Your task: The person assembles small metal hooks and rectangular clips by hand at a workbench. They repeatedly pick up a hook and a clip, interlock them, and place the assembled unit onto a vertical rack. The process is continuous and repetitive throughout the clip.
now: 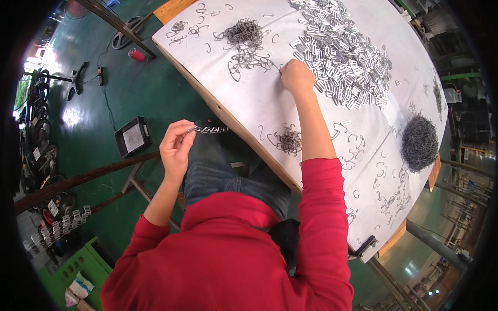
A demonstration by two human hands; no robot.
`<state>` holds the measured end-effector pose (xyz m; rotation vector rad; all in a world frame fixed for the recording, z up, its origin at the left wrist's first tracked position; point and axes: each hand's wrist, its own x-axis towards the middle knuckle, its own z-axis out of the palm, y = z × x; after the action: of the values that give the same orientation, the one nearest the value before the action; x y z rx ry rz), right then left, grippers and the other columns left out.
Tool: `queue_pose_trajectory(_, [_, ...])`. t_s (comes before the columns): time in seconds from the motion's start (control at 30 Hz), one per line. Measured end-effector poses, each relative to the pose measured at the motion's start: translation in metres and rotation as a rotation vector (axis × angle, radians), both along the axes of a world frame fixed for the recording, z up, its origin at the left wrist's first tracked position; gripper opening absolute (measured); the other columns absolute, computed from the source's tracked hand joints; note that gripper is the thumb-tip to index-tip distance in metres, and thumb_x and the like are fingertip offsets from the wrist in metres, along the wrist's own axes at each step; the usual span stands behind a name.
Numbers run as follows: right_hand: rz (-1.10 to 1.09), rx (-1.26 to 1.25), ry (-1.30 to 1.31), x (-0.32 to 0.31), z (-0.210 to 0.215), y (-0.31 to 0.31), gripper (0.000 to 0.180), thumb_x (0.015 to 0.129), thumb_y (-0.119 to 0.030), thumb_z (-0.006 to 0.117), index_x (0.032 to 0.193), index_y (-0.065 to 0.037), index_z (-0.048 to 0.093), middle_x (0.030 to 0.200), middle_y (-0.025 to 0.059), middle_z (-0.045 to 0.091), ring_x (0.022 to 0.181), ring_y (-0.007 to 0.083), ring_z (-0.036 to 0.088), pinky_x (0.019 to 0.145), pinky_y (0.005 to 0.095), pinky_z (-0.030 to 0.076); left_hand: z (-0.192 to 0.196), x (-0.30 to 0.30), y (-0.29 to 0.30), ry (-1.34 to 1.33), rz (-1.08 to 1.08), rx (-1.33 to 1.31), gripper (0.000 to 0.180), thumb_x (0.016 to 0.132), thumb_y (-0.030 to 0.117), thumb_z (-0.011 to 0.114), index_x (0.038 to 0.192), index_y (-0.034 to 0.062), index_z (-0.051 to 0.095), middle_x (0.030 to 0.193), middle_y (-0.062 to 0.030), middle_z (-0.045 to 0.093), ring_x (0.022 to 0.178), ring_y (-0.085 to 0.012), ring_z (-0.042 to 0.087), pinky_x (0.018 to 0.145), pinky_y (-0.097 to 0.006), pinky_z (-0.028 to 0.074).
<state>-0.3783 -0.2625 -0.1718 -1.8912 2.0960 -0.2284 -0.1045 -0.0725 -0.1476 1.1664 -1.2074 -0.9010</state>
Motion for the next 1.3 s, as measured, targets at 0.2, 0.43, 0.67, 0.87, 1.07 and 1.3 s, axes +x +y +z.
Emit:
queue_pose_trajectory(0.2, [0.175, -0.140, -0.262, -0.005, -0.006, 0.032, 0.018, 0.085, -0.015, 0.059, 0.093, 0.001, 0.058, 0.076, 0.0128, 0.062, 0.069, 0.0259, 0.061, 0.070, 0.0351, 0.051, -0.007, -0.016, 0.008, 0.087, -0.054, 0.085, 0.011, 0.083, -0.005, 0.061, 0.094, -0.0022, 0.064, 0.096, -0.0068, 0.060, 0.075, -0.0080, 0.057, 0.066, -0.019, 0.046])
queue_pose_trajectory(0.43, [-0.071, 0.215, -1.195, 0.037, 0.053, 0.144, 0.010, 0.089, -0.004, 0.053, 0.095, 0.004, 0.056, 0.073, 0.0059, 0.057, 0.064, 0.0119, 0.057, 0.058, 0.0253, 0.052, -0.006, -0.026, 0.021, 0.132, -0.107, 0.111, 0.010, 0.084, -0.002, 0.062, 0.093, -0.0025, 0.064, 0.088, -0.0056, 0.063, 0.073, -0.0088, 0.062, 0.064, -0.020, 0.050])
queue_pose_trajectory(0.67, [-0.191, 0.209, -1.197, 0.055, 0.061, 0.172, 0.014, 0.088, -0.013, 0.060, 0.091, 0.000, 0.061, 0.073, 0.0016, 0.057, 0.061, 0.0064, 0.053, 0.053, 0.0187, 0.042, -0.006, -0.034, 0.035, 0.148, -0.157, 0.151, 0.010, 0.083, -0.002, 0.062, 0.093, -0.0019, 0.065, 0.089, -0.0057, 0.063, 0.075, -0.0105, 0.063, 0.066, -0.020, 0.051])
queue_pose_trajectory(0.87, [-0.168, 0.307, -1.281, 0.078, 0.080, 0.214, 0.014, 0.086, -0.014, 0.063, 0.088, -0.001, 0.062, 0.071, -0.0013, 0.057, 0.059, 0.0036, 0.049, 0.049, 0.0176, 0.036, -0.002, -0.043, 0.040, 0.127, -0.169, 0.096, 0.013, 0.080, -0.005, 0.063, 0.092, -0.0020, 0.066, 0.090, -0.0083, 0.064, 0.078, -0.0137, 0.065, 0.070, -0.023, 0.054])
queue_pose_trajectory(1.07, [-0.218, 0.283, -1.313, 0.083, 0.076, 0.218, 0.012, 0.088, -0.013, 0.061, 0.090, -0.002, 0.060, 0.076, 0.0016, 0.058, 0.062, 0.0061, 0.052, 0.050, 0.0183, 0.039, -0.004, -0.048, 0.042, 0.060, -0.146, 0.114, 0.013, 0.079, -0.006, 0.064, 0.091, -0.0021, 0.066, 0.090, -0.0090, 0.065, 0.079, -0.0151, 0.065, 0.068, -0.024, 0.055])
queue_pose_trajectory(1.3, [-0.121, -0.013, -1.343, 0.080, 0.057, 0.228, 0.011, 0.091, -0.011, 0.057, 0.096, -0.001, 0.058, 0.080, -0.0006, 0.058, 0.067, 0.0047, 0.053, 0.055, 0.0185, 0.044, -0.001, -0.045, 0.022, -0.088, -0.202, 0.011, 0.014, 0.081, 0.003, 0.066, 0.095, 0.0010, 0.068, 0.093, -0.0088, 0.066, 0.077, -0.0145, 0.064, 0.067, -0.025, 0.053])
